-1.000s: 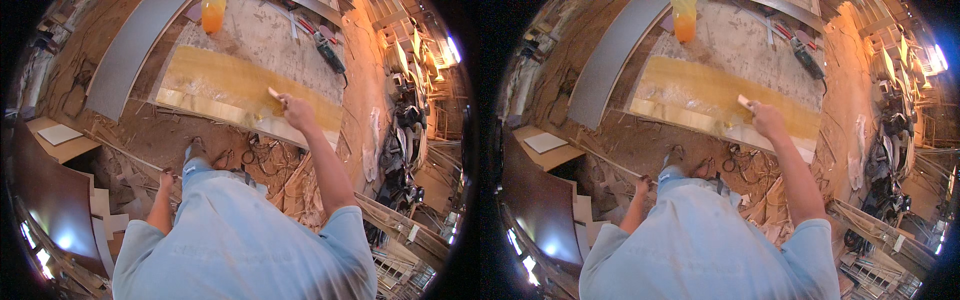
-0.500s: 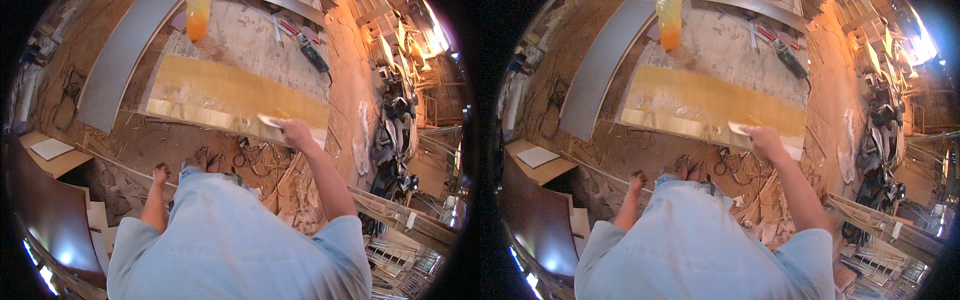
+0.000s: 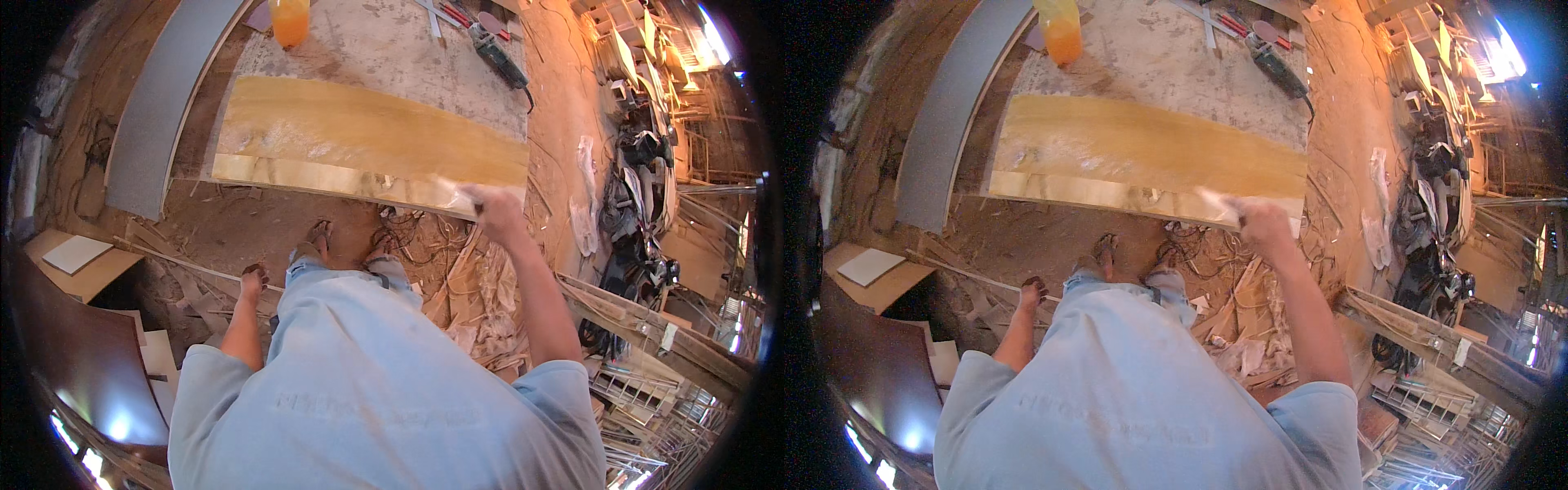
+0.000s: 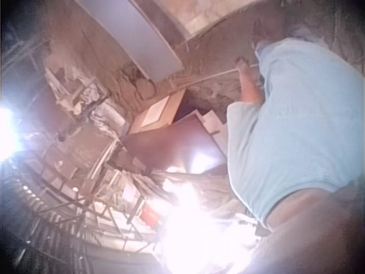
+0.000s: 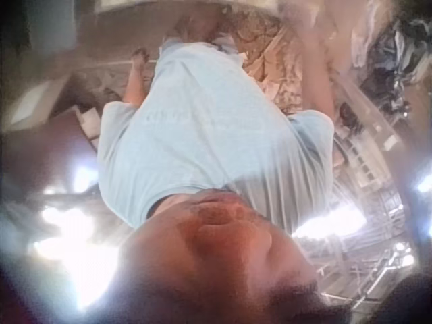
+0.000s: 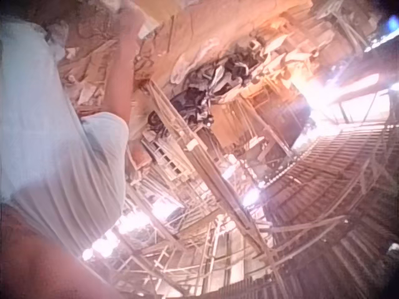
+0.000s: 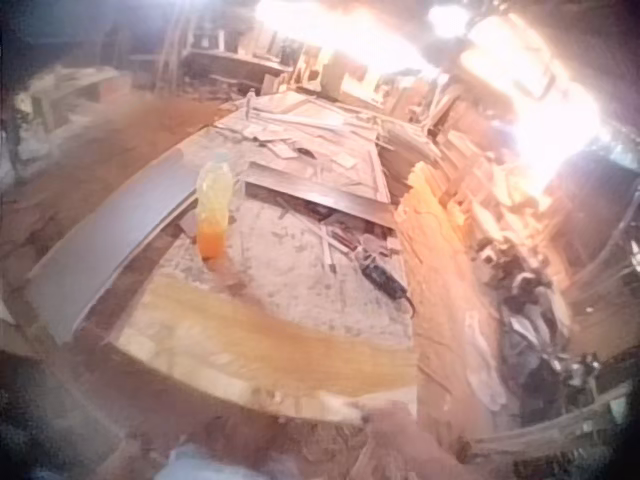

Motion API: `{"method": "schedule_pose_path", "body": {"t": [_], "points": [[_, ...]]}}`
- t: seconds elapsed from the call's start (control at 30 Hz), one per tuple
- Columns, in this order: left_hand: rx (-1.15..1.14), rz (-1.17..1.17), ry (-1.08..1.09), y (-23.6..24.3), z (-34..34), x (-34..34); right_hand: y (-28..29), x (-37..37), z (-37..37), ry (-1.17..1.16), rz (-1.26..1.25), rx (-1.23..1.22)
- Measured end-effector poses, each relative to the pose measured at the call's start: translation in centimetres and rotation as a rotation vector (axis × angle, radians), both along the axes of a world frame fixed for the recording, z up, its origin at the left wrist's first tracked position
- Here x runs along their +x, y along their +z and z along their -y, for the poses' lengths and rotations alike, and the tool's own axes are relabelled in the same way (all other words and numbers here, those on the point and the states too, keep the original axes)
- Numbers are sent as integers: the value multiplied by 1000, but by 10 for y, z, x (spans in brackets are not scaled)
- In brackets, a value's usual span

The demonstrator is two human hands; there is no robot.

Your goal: The person pours a liquid from a plastic bottle onto two different wood panels and uses a small board to spread the liquid across their surfaces.

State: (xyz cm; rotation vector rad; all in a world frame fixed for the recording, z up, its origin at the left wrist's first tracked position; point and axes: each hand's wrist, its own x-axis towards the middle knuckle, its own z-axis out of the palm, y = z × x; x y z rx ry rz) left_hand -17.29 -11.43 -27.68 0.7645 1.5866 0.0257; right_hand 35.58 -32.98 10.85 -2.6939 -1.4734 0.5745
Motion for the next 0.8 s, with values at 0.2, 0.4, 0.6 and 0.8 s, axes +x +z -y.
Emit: {"method": "schedule_pose_path", "body": {"t": [0.2, 0.4, 0.6, 0.8], "points": [[27, 155, 123, 12, 27, 36, -46, 47, 26, 261, 20, 50], [66, 157, 215, 8, 102, 78, -32, 70, 18, 53, 41, 20], [107, 48, 6, 34, 181, 133, -29, 34, 70, 462, -71, -114], [60, 189, 244, 7, 240, 135, -2, 104, 63, 240, 3, 149]]}}
